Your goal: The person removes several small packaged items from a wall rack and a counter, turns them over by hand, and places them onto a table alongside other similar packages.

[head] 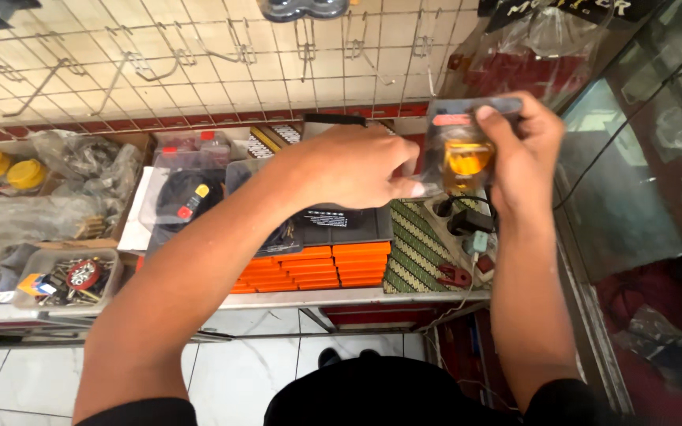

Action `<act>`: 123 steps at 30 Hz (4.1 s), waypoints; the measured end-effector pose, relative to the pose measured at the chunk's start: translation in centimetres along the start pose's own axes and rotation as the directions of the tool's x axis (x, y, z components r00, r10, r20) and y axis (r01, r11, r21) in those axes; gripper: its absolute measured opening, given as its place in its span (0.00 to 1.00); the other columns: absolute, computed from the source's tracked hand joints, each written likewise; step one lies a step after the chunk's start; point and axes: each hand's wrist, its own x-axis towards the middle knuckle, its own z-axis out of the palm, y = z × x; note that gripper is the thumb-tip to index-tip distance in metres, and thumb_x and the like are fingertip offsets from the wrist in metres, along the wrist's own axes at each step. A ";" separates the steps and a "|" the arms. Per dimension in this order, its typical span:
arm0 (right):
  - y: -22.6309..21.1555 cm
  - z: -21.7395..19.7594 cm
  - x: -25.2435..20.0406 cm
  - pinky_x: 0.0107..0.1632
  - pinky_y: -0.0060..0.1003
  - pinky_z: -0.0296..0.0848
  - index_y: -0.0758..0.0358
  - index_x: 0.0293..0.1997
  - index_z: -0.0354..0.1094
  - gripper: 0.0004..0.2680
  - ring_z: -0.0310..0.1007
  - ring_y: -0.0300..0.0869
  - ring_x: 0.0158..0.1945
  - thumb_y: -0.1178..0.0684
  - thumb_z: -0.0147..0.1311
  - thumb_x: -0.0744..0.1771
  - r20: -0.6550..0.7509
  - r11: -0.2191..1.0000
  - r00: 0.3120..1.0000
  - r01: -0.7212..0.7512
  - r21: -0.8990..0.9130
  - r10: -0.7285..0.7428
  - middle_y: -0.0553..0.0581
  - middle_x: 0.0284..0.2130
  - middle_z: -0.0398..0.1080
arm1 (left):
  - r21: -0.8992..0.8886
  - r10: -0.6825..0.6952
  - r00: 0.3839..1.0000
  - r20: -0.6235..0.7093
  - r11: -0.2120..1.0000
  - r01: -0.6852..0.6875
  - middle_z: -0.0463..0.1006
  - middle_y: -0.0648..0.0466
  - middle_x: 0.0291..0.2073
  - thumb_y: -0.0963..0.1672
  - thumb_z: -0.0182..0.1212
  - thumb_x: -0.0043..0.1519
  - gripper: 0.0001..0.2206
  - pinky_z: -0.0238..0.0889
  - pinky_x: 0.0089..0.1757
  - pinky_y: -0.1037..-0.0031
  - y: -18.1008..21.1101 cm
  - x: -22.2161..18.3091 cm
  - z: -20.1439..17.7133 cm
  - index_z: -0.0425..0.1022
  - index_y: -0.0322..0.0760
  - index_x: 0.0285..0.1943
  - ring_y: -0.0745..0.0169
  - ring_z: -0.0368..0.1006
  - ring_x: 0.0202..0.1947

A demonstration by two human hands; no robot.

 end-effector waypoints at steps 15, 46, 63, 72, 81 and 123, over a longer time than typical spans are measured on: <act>3.6 2.0 2.6 0.47 0.28 0.70 0.65 0.42 0.72 0.01 0.71 0.31 0.41 0.63 0.56 0.70 0.066 0.999 0.997 -0.036 0.020 0.035 0.48 0.36 0.74 | 0.162 0.050 0.936 -0.348 0.987 0.007 0.78 0.40 0.46 0.48 0.71 0.58 0.16 0.69 0.46 0.52 -3.9 10.0 -0.9 0.78 0.34 0.47 0.38 0.76 0.47; 6.0 2.7 2.3 0.46 0.27 0.67 0.64 0.43 0.68 0.01 0.68 0.30 0.41 0.62 0.53 0.71 0.084 0.994 0.994 -0.081 0.076 0.075 0.47 0.36 0.72 | 0.117 0.044 0.919 -0.391 0.993 0.003 0.81 0.45 0.40 0.43 0.72 0.47 0.12 0.69 0.45 0.54 -4.6 10.3 -0.5 0.83 0.43 0.41 0.44 0.78 0.44; 10.6 3.0 6.2 0.43 0.30 0.67 0.65 0.44 0.69 0.03 0.68 0.32 0.39 0.58 0.53 0.71 -0.040 0.989 0.999 -0.038 -0.143 0.032 0.48 0.35 0.72 | 0.112 -0.058 0.984 -0.168 0.991 0.077 0.79 0.45 0.49 0.51 0.70 0.57 0.22 0.66 0.50 0.53 -4.6 12.2 -1.9 0.75 0.33 0.53 0.46 0.76 0.51; 11.8 5.2 7.6 0.46 0.44 0.73 0.68 0.51 0.64 0.11 0.77 0.52 0.42 0.49 0.54 0.71 -0.131 0.831 0.967 0.113 -0.545 -0.218 0.66 0.37 0.75 | 0.009 -0.042 0.999 0.027 0.999 0.042 0.81 0.47 0.49 0.51 0.76 0.50 0.27 0.69 0.50 0.63 -6.5 14.2 -4.2 0.76 0.38 0.56 0.50 0.78 0.49; 10.8 6.7 6.6 0.56 0.57 0.68 0.67 0.71 0.42 0.22 0.73 0.67 0.54 0.46 0.45 0.71 -0.101 0.769 0.991 0.002 -0.640 -0.087 0.78 0.51 0.70 | 0.124 0.023 0.981 -0.195 0.992 0.002 0.82 0.42 0.46 0.45 0.69 0.58 0.18 0.71 0.47 0.55 -9.7 16.2 -3.1 0.76 0.37 0.57 0.42 0.78 0.48; 10.8 8.2 3.7 0.61 0.64 0.64 0.61 0.78 0.35 0.37 0.54 0.81 0.63 0.60 0.60 0.62 0.173 0.403 0.967 0.236 -0.884 -0.186 0.90 0.62 0.48 | -0.120 -0.100 0.914 -0.394 0.991 0.056 0.71 0.35 0.61 0.53 0.49 0.71 0.26 0.60 0.60 0.56 -11.4 13.6 -1.3 0.63 0.26 0.67 0.39 0.68 0.62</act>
